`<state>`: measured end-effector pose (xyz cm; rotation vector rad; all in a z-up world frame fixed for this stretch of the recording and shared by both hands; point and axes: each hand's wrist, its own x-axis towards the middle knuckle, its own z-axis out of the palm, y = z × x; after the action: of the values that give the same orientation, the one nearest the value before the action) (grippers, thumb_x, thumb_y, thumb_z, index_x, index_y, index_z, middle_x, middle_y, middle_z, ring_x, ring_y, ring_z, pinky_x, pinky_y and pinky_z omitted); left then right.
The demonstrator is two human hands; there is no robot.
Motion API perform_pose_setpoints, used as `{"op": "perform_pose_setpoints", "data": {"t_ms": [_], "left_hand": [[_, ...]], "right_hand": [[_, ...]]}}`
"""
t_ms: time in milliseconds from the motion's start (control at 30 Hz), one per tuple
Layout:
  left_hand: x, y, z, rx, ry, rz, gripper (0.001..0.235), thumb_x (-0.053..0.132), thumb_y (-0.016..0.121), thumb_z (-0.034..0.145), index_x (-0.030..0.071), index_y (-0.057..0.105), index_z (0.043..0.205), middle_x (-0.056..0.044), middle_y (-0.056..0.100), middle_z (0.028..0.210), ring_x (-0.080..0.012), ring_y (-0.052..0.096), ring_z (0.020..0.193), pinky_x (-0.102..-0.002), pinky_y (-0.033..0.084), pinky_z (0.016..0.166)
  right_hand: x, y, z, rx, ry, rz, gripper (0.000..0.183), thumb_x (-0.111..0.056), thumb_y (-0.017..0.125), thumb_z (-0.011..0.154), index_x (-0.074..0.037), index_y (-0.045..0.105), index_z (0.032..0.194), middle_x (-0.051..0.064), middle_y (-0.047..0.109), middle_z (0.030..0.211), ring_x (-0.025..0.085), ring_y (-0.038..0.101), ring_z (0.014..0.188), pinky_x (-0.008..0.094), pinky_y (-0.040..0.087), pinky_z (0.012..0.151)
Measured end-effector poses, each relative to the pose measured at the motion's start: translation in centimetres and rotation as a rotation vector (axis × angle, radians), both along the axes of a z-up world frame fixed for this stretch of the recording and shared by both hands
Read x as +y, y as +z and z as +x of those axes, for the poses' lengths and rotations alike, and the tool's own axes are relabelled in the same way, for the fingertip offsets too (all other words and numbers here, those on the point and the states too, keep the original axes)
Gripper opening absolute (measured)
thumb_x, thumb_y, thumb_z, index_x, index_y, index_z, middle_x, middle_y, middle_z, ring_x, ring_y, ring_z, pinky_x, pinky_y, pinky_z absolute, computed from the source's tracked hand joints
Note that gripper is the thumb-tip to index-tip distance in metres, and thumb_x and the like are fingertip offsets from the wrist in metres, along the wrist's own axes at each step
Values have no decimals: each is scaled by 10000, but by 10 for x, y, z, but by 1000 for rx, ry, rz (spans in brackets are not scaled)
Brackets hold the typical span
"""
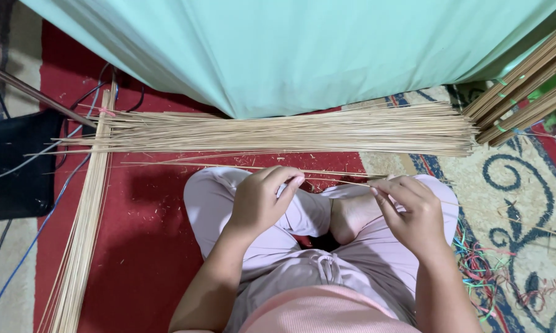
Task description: Weaving and binding thin wooden sticks together to create a mat or broom structure
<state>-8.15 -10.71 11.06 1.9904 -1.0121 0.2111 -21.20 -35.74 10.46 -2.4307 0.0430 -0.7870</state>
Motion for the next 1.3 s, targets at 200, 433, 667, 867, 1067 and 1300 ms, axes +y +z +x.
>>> {"op": "perform_pose_setpoints", "data": {"t_ms": [200,433,667,867,1067,1300], "left_hand": [[4,7,-5,151,8,7,152,188,588,1032,130,725,1066,-53,739,755,-314,741,740,-397,588,650],[6,30,-21,7,-24,-31,69,155,713,957,103,739,994,-95,744,771,-320,757,782,-397,602,678],[5,35,-29,-17,12,-29,80,165,656,978,144,726,944,-53,713,698,-315,725,700,-401,585,629],[-7,22,-23,-136,70,9,39,170,732,856,188,706,833,-10,664,637,-273,699,648,-384,544,613],[-5,20,-17,-175,114,4,82,173,745,781,218,682,757,38,624,593,-225,658,621,-346,505,625],[2,20,-25,-119,88,14,111,160,748,671,208,648,671,40,603,548,-241,660,660,-360,488,681]], "right_hand": [[-4,3,-5,-45,2,-17,108,-70,812,878,-152,816,949,53,671,716,286,638,640,399,539,685],[1,16,-12,-68,25,2,117,-26,795,872,-110,808,952,101,678,730,313,621,615,418,521,655],[6,35,-14,-88,43,86,132,-16,797,843,-109,815,935,98,695,704,290,603,567,396,514,618],[-1,30,-15,-77,33,26,123,-33,792,849,-119,811,936,81,692,728,291,616,603,404,516,642],[1,17,-11,-89,34,-24,127,-33,785,850,-121,809,939,102,686,750,337,639,646,424,520,666],[4,12,-18,-85,81,5,104,-55,787,841,-137,806,902,90,687,747,340,647,664,431,527,678]]}}
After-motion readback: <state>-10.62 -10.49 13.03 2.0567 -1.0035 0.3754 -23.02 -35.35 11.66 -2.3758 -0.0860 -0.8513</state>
